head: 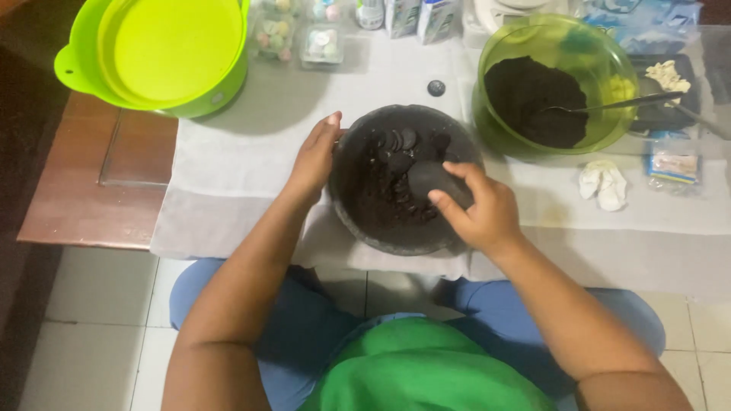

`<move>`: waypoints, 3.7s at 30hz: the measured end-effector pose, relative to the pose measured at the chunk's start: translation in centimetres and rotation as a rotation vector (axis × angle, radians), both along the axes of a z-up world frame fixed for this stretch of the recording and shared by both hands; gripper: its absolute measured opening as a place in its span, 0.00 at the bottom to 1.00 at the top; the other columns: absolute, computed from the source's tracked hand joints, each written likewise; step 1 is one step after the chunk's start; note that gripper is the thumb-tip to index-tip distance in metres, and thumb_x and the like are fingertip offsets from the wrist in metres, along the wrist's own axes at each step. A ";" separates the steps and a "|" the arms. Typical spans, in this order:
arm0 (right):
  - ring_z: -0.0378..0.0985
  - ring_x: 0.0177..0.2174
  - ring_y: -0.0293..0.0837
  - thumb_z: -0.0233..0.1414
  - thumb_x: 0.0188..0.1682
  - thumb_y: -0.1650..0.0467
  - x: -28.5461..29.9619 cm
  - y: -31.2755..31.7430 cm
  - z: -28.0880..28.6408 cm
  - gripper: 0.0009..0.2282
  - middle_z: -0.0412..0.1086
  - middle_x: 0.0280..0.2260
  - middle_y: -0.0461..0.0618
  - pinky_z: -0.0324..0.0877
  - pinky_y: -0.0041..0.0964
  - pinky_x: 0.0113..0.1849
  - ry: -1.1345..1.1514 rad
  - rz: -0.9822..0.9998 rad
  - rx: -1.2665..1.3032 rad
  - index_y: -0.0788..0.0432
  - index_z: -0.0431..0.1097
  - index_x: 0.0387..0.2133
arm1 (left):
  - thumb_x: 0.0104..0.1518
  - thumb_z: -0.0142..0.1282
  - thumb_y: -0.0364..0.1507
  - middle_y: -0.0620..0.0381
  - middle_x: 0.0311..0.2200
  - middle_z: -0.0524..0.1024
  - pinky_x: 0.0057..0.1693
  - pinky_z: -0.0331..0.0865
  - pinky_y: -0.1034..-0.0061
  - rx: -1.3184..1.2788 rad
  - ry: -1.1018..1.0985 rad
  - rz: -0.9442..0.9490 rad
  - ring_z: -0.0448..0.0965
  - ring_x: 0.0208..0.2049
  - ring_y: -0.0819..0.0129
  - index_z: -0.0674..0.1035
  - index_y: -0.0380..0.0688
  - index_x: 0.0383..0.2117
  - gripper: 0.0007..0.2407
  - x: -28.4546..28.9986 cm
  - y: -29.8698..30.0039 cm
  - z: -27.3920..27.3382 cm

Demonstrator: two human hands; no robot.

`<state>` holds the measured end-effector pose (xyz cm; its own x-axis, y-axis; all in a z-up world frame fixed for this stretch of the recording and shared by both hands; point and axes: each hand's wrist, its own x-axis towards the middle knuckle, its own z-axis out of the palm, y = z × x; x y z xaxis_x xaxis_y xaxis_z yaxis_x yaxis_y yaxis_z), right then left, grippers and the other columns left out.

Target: Crushing dark chocolate cookies in a mortar and pestle to create fine crumbs

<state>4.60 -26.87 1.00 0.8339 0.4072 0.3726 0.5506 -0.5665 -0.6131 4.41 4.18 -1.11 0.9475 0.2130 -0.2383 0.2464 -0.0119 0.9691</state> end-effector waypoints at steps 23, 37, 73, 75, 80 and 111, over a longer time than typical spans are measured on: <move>0.84 0.29 0.55 0.63 0.43 0.62 -1.3 0.1 -0.5 0.20 0.78 0.30 0.56 0.78 0.48 0.30 -0.108 0.263 0.298 0.62 0.76 0.45 | 0.45 0.65 0.37 0.49 0.36 0.81 0.47 0.76 0.55 1.308 -0.154 -0.793 0.83 0.41 0.49 0.82 0.45 0.45 0.20 22.7 -8.5 -0.4; 0.80 0.23 0.42 0.67 0.40 0.67 -1.5 0.3 1.2 0.21 0.79 0.33 0.53 0.74 0.31 0.28 -0.075 0.225 0.271 0.63 0.69 0.44 | 0.44 0.64 0.34 0.53 0.28 0.78 0.35 0.70 0.66 1.110 -0.374 -0.516 0.76 0.28 0.57 0.82 0.41 0.29 0.11 16.2 -7.2 7.9; 0.84 0.34 0.50 0.67 0.41 0.68 -2.4 1.6 1.7 0.20 0.80 0.32 0.58 0.78 0.42 0.36 0.300 0.031 0.577 0.61 0.74 0.46 | 0.66 0.44 0.40 0.33 0.51 0.73 0.60 0.67 0.52 0.053 -0.179 0.146 0.72 0.55 0.42 0.69 0.34 0.61 0.23 -1.9 -0.6 3.8; 0.83 0.31 0.60 0.68 0.39 0.67 -2.4 1.2 2.0 0.21 0.79 0.30 0.60 0.78 0.45 0.31 0.199 0.093 0.486 0.60 0.75 0.46 | 0.65 0.40 0.44 0.43 0.50 0.76 0.58 0.70 0.64 -0.147 -0.171 0.132 0.76 0.52 0.57 0.69 0.39 0.62 0.25 -1.3 0.0 1.9; 0.84 0.28 0.54 0.65 0.40 0.68 -1.8 0.5 2.9 0.20 0.79 0.32 0.59 0.78 0.40 0.30 0.188 0.160 0.492 0.65 0.72 0.44 | 0.61 0.38 0.52 0.42 0.51 0.76 0.61 0.68 0.63 -0.355 -0.163 0.068 0.76 0.54 0.56 0.70 0.38 0.61 0.31 -0.7 0.2 1.4; 0.80 0.40 0.65 0.57 0.50 0.59 -0.6 1.8 8.5 0.17 0.79 0.37 0.60 0.72 0.58 0.43 0.253 0.230 -0.469 0.48 0.70 0.50 | 0.64 0.36 0.58 0.30 0.71 0.47 0.72 0.41 0.39 -0.578 -0.323 0.020 0.44 0.72 0.32 0.48 0.53 0.73 0.35 -4.4 -3.2 0.9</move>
<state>3.97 -25.09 9.50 0.7437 0.6622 -0.0912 0.5609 -0.6924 -0.4538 -0.04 1.02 -0.21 0.9877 0.1544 -0.0241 -0.0629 0.5341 0.8431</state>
